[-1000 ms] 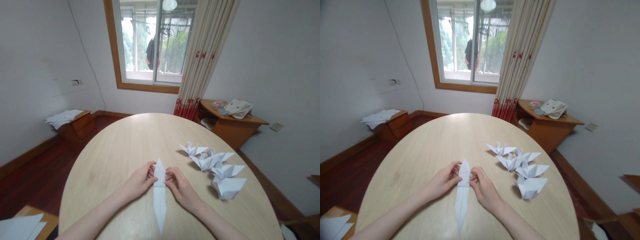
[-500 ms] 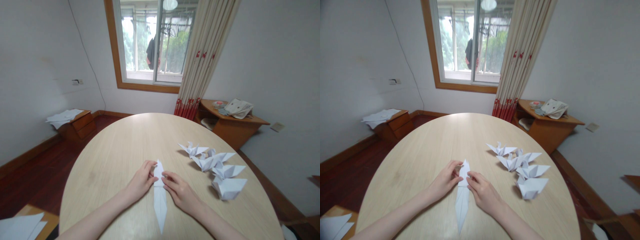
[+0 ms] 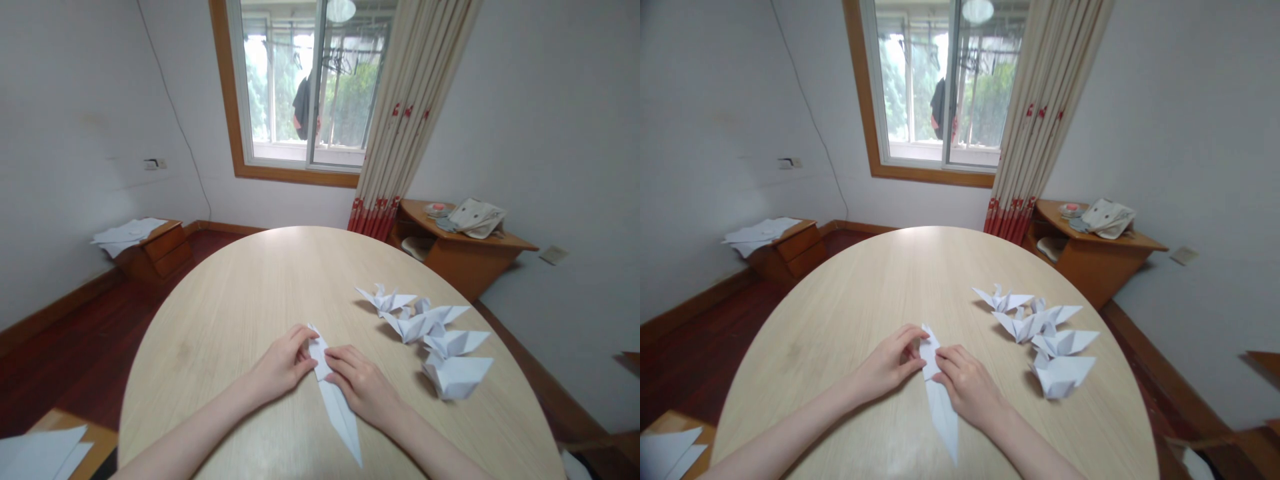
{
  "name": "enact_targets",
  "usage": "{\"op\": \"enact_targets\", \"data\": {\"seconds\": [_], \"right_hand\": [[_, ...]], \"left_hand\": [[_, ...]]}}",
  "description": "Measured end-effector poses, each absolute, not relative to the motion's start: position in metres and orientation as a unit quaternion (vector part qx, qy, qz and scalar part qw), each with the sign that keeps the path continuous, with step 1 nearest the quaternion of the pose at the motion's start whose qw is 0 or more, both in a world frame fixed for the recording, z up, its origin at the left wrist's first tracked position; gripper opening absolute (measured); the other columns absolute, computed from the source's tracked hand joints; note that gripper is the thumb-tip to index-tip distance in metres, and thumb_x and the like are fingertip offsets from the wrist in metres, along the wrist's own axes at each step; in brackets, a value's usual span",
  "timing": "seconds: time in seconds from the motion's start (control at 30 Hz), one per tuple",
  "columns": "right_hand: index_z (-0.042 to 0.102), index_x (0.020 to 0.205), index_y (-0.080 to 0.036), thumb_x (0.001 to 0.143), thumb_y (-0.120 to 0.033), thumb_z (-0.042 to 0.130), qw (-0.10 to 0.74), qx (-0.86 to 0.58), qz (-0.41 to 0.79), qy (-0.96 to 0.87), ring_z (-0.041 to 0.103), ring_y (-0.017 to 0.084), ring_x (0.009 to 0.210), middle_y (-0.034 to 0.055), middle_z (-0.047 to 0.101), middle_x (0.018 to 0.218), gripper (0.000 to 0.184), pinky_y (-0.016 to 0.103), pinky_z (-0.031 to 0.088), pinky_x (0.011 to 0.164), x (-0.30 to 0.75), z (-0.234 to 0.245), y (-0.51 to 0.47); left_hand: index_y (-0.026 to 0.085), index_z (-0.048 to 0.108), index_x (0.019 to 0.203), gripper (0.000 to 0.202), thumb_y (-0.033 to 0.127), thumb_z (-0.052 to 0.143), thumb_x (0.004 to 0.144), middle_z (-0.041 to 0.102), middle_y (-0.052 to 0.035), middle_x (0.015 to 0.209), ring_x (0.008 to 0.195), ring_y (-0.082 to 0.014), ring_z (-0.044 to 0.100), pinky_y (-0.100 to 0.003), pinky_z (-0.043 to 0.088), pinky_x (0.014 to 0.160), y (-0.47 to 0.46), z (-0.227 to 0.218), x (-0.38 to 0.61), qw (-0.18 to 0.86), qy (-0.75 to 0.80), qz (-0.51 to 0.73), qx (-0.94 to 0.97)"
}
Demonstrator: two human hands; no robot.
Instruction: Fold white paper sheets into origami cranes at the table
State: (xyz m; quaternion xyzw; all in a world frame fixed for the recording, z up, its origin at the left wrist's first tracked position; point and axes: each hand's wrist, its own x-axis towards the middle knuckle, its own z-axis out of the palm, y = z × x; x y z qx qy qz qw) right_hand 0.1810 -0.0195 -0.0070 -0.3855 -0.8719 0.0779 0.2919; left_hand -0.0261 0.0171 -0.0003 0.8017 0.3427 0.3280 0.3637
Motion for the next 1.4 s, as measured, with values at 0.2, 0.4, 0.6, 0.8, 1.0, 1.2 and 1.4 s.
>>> {"op": "enact_targets", "data": {"seconds": [0.2, 0.4, 0.6, 0.8, 1.0, 1.2, 1.4], "right_hand": [[0.064, 0.099, -0.017, 0.094, -0.017, 0.051, 0.302, -0.386, 0.105, -0.865, 0.061, 0.024, 0.099, 0.0109, 0.067, 0.104, 0.015, 0.039, 0.055, 0.083, 0.182, -0.007, -0.017], [0.066, 0.099, -0.016, 0.094, -0.012, 0.046, 0.306, -0.38, 0.125, -0.864, 0.061, 0.022, 0.099, 0.0104, 0.067, 0.103, 0.021, 0.037, 0.054, 0.084, 0.184, -0.008, -0.015], [0.067, 0.1, -0.017, 0.094, -0.012, 0.045, 0.319, -0.382, 0.12, -0.859, 0.063, 0.022, 0.098, 0.0106, 0.068, 0.104, 0.023, 0.038, 0.055, 0.083, 0.184, -0.01, -0.015], [0.067, 0.109, -0.017, 0.092, -0.01, 0.046, 0.306, -0.384, 0.103, -0.865, 0.064, 0.024, 0.104, 0.0127, 0.068, 0.115, 0.028, 0.04, 0.055, 0.088, 0.188, -0.017, -0.014], [0.067, 0.107, -0.015, 0.093, -0.012, 0.044, 0.294, -0.387, 0.111, -0.867, 0.063, 0.024, 0.104, 0.0139, 0.067, 0.114, 0.027, 0.04, 0.054, 0.089, 0.188, -0.014, -0.016], [0.065, 0.103, -0.014, 0.094, -0.012, 0.042, 0.297, -0.388, 0.13, -0.863, 0.06, 0.024, 0.104, 0.0132, 0.065, 0.11, 0.024, 0.039, 0.052, 0.09, 0.184, -0.007, -0.017], [0.064, 0.097, -0.015, 0.093, -0.014, 0.042, 0.308, -0.412, 0.144, -0.846, 0.06, 0.023, 0.098, 0.0136, 0.06, 0.106, 0.022, 0.038, 0.053, 0.086, 0.181, -0.004, -0.021]], "left_hand": [[0.022, 0.052, 0.114, 0.038, 0.01, 0.064, 0.08, 0.053, -0.0036, 0.111, 0.083, -0.0139, 0.059, -0.029, 0.051, 0.078, 0.015, -0.002, -0.026, 0.354, 0.334, 0.315, 0.815], [0.021, 0.053, 0.111, 0.041, 0.004, 0.067, 0.077, 0.052, -0.003, 0.109, 0.091, -0.0157, 0.057, -0.03, 0.049, 0.082, 0.013, -0.001, -0.022, 0.351, 0.34, 0.309, 0.816], [0.02, 0.057, 0.106, 0.04, 0.006, 0.074, 0.072, 0.054, -0.0067, 0.11, 0.103, -0.0223, 0.055, -0.038, 0.048, 0.09, 0.014, -0.006, -0.02, 0.299, 0.358, 0.325, 0.823], [0.018, 0.06, 0.101, 0.032, 0.014, 0.077, 0.074, 0.056, -0.0093, 0.118, 0.114, -0.0251, 0.054, -0.042, 0.045, 0.098, 0.017, -0.013, -0.024, 0.251, 0.349, 0.331, 0.84], [0.019, 0.06, 0.106, 0.028, 0.028, 0.072, 0.082, 0.063, -0.0086, 0.118, 0.11, -0.0231, 0.059, -0.039, 0.048, 0.095, 0.022, -0.004, -0.031, 0.233, 0.327, 0.251, 0.881], [0.017, 0.061, 0.103, 0.03, 0.037, 0.069, 0.083, 0.066, -0.0079, 0.109, 0.101, -0.0221, 0.062, -0.034, 0.05, 0.088, 0.027, 0.001, -0.032, 0.183, 0.298, 0.237, 0.906], [0.017, 0.062, 0.091, 0.031, 0.047, 0.062, 0.084, 0.066, -0.0059, 0.093, 0.087, -0.0214, 0.061, -0.031, 0.049, 0.074, 0.031, -0.008, -0.027, 0.125, 0.304, 0.243, 0.913]]}}
